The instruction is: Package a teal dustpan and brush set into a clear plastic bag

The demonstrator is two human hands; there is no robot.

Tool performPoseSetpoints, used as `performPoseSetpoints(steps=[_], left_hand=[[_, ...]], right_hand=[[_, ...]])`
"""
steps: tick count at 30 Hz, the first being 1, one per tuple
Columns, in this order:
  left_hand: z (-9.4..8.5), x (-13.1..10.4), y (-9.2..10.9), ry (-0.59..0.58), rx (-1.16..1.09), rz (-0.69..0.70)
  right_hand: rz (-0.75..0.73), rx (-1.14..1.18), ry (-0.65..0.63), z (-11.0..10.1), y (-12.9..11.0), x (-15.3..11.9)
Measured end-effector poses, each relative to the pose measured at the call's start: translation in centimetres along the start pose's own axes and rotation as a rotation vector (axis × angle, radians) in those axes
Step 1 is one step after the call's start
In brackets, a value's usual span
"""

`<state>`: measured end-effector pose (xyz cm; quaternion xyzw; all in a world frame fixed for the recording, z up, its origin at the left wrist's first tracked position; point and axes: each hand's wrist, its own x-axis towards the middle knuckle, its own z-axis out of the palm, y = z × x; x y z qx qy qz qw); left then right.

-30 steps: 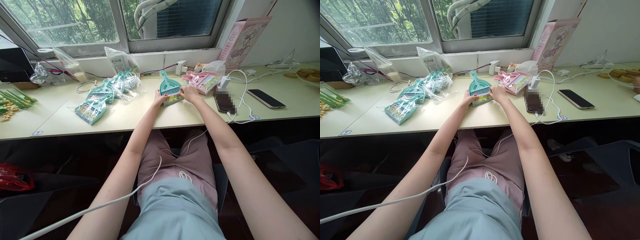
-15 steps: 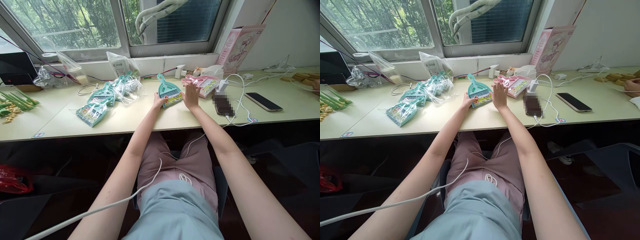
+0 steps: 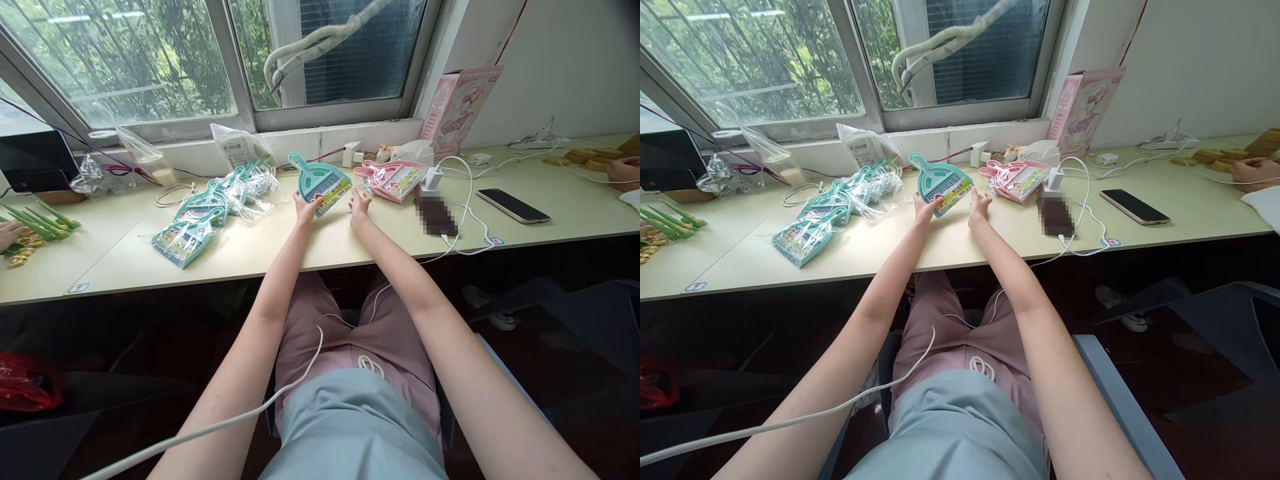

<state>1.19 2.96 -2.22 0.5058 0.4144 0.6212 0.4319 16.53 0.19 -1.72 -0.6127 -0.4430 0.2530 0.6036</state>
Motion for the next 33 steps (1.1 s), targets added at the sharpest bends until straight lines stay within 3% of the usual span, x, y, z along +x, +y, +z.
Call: performPoseSetpoints(steps=[3, 6, 8, 11, 17, 33], left_hand=[[-0.1, 0.2, -0.1, 0.024, 0.005, -0.009], [0.0, 0.1, -0.3, -0.023, -0.036, -0.003], [0.1, 0.1, -0.5, -0.075, -0.061, -0.003], [0.2, 0.0, -0.5, -0.117, -0.068, -0.02], [0.2, -0.2, -0.2, -0.112, -0.056, -0.089], [0.4, -1.6, 1.2, -0.158, -0.045, -0.116]], right_hand=[[0.286, 0.475, 0.008, 1.2, -0.5, -0.7], [0.303, 0.656, -0.19, 1.1, -0.9, -1.5], [0.299, 0.675, -0.238, 0.7, -0.9, -1.7], [0.297, 0.685, -0.205, 0.3, -0.5, -1.7], [0.299, 0.68, -0.19, 0.2, -0.4, -1.4], [0.313, 0.645, -0.119, -0.5, -1.1, -2.3]])
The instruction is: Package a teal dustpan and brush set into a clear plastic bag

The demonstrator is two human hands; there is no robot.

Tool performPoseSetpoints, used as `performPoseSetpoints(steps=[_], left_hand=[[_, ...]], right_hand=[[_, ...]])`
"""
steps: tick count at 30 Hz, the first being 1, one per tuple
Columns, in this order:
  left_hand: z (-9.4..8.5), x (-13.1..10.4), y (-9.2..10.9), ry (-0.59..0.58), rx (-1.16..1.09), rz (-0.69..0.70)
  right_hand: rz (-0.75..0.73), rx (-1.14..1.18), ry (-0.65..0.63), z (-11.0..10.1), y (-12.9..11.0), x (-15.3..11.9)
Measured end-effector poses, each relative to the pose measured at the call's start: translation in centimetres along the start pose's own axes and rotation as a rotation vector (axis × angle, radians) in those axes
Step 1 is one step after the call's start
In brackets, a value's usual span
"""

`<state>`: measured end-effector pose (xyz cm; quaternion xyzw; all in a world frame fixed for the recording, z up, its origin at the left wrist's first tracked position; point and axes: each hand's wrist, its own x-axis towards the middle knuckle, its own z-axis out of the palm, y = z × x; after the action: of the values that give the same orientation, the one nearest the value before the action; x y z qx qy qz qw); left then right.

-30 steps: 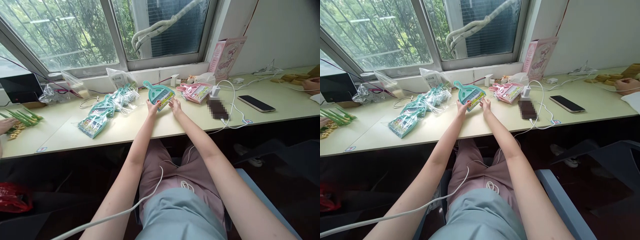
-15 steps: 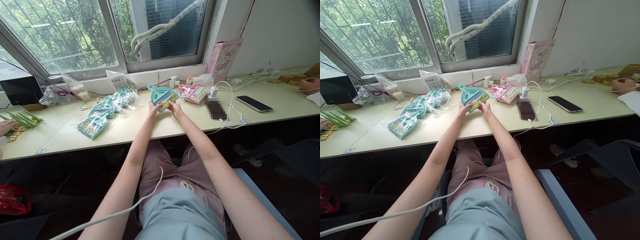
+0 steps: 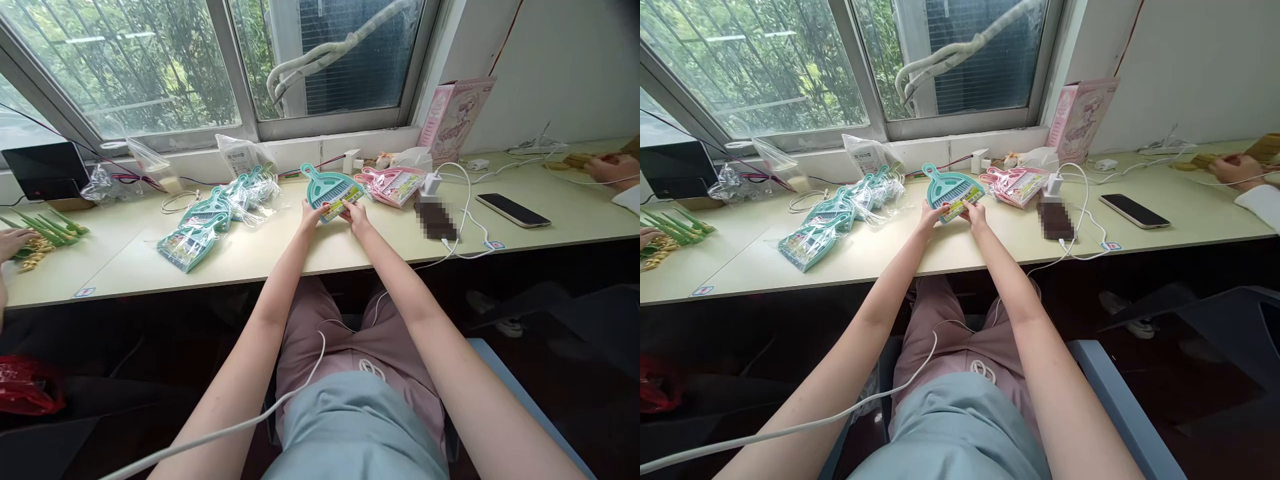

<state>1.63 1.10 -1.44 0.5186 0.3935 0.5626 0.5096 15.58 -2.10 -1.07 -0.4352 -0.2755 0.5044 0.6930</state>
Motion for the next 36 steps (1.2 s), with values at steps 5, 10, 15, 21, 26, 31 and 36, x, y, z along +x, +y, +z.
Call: performPoseSetpoints(steps=[5, 10, 15, 21, 26, 31, 36], left_hand=[[-0.01, -0.28, 0.22, 0.001, 0.003, 0.017], [-0.14, -0.09, 0.04, -0.001, 0.003, 0.012], [-0.13, 0.01, -0.08, 0.004, 0.017, 0.018], [0.0, -0.3, 0.23, -0.004, 0.024, -0.01], [0.07, -0.36, 0.36, -0.015, 0.028, -0.009], [0.22, -0.48, 0.46, -0.027, 0.038, -0.007], [0.23, -0.81, 0.69, -0.041, 0.043, 0.009]], right_hand=[[0.005, 0.003, -0.009, -0.04, 0.0, -0.03], [-0.007, -0.02, -0.05, -0.09, 0.03, -0.16], [-0.015, -0.046, -0.039, -0.19, 0.18, -0.16], [-0.009, -0.048, -0.023, -0.27, 0.38, 0.2], [-0.01, -0.044, -0.009, -0.33, 0.35, 0.4], [-0.022, -0.041, -0.006, -0.62, 0.41, 0.49], [-0.038, -0.046, -0.003, -0.67, 0.42, 0.39]])
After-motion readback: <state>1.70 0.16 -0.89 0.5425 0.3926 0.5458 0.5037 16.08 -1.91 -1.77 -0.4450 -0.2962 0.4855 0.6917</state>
